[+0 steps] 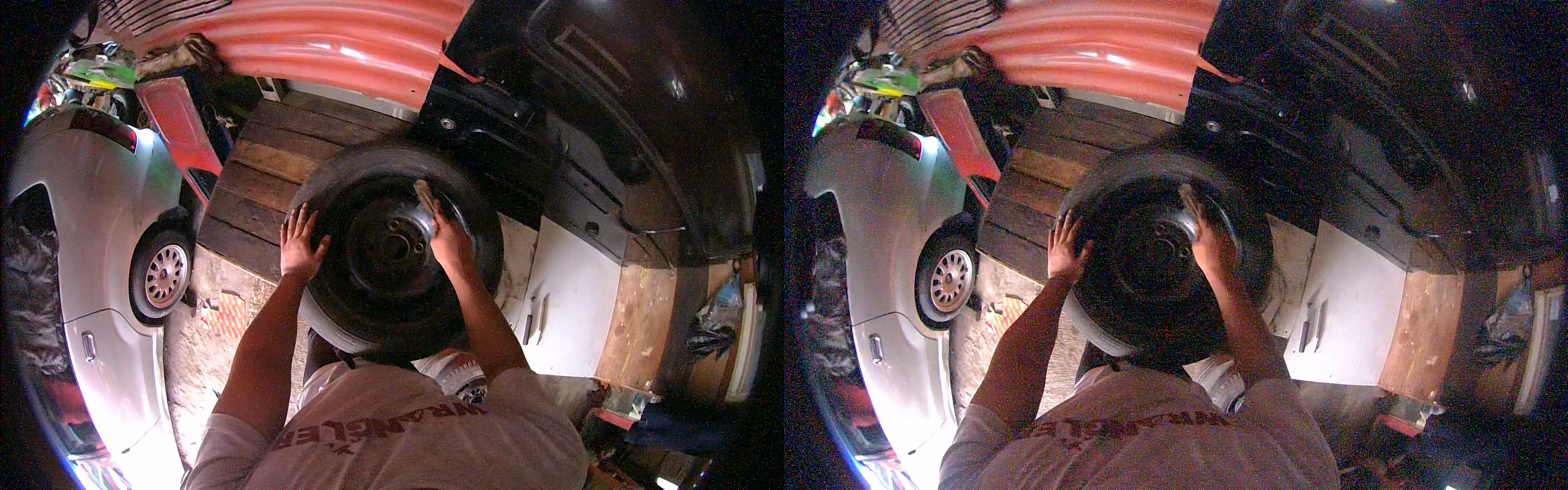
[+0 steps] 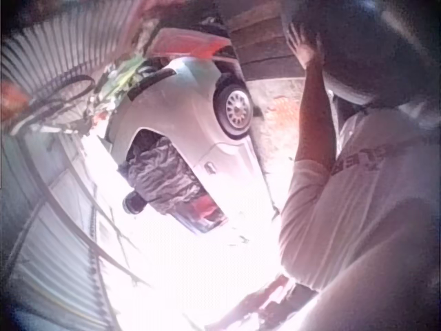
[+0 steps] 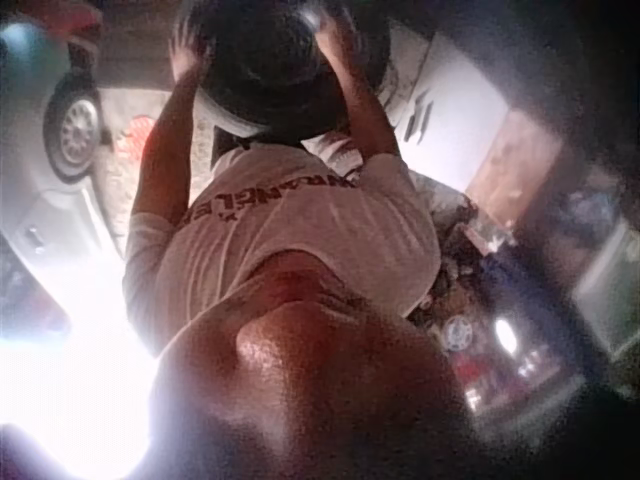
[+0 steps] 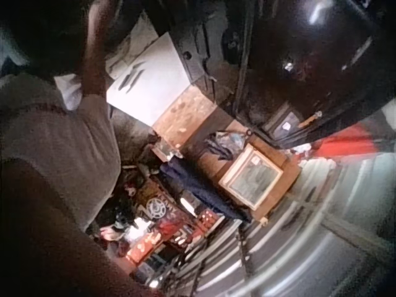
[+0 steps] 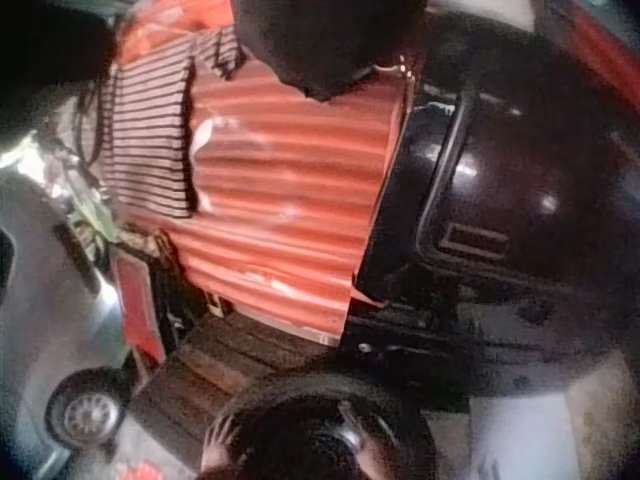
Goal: The person cleans a car tire using a wire brush and a metal scraper. They scrub the tire surface and scrape the inner rim area, then flip the tire over to continue cleaning the opposite side.
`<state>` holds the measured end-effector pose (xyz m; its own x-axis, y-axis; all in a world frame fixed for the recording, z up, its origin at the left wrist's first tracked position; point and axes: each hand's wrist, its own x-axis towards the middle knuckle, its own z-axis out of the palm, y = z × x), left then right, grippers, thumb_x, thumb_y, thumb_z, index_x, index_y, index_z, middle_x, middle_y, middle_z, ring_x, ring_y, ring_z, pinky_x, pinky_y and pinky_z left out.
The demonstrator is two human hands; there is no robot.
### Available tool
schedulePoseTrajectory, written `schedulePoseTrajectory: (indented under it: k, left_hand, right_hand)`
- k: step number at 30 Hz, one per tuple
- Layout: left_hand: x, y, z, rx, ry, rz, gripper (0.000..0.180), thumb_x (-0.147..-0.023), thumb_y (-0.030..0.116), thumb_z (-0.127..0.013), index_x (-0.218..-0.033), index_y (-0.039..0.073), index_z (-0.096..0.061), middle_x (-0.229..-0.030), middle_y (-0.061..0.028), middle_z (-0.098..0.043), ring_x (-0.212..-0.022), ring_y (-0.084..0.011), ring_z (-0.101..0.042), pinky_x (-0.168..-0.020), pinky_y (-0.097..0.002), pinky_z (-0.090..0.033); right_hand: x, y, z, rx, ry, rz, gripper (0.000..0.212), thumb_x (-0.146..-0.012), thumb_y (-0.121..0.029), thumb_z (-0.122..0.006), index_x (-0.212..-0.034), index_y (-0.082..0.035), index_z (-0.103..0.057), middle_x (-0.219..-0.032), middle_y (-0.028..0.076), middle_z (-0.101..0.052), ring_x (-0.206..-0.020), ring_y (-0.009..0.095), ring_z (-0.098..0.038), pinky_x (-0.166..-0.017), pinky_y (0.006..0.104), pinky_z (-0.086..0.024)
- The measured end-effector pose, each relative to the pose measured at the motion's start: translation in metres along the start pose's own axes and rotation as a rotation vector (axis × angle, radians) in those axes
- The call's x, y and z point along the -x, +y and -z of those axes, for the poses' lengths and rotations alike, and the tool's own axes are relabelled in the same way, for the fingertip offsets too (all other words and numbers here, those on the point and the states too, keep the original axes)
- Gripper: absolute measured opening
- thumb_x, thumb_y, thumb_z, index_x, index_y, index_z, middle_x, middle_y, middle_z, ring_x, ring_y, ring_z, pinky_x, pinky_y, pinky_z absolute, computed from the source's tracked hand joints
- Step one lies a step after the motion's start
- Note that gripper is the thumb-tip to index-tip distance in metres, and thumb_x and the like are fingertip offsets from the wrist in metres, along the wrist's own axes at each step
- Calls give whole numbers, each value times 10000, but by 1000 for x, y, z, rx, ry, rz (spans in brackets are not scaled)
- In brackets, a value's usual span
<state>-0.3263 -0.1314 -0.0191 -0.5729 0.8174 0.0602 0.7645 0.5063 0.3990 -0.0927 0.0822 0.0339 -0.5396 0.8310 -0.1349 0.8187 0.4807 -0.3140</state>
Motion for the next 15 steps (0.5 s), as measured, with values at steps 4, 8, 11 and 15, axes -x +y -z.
schedulePoseTrajectory:
  k: [4,8,11,15]
  left_hand:
    - [-2,2,0,13,0,12,626,-882,429,-540,-1421,169,-356,-1547,-28,-185,-1429,-262,-135,-1157,-452,-114]
    - [-3,7,2,27,4,7,623,-882,423,-540,-1422,173,-355,-1546,-26,-188,-1428,-257,-141,-1157,-452,-112]
    - [1,0,2,20,10,18,619,-879,424,-545,-1418,181,-361,-1546,-24,-190,-1428,-254,-145,-1157,-455,-114]
    - [0,-1,-1,-5,16,31,612,-874,427,-552,-1410,194,-372,-1546,-22,-191,-1428,-251,-148,-1155,-457,-120]
  right_hand:
    - [-29,-21,-8,-74,-39,78,473,-947,-300,-459,-1409,-232,-384,-851,219,-633,-796,412,-621,-676,495,-484]
    - [-22,17,-27,-153,78,85,476,-942,-283,-479,-1404,-212,-390,-903,255,-630,-833,431,-612,-696,494,-482]
    - [17,40,-2,-182,13,-43,472,-943,-275,-479,-1400,-195,-394,-960,258,-630,-865,432,-614,-713,495,-483]
    - [52,57,5,-14,-51,-129,476,-946,-261,-466,-1406,-171,-382,-971,248,-636,-881,418,-624,-729,494,-491]
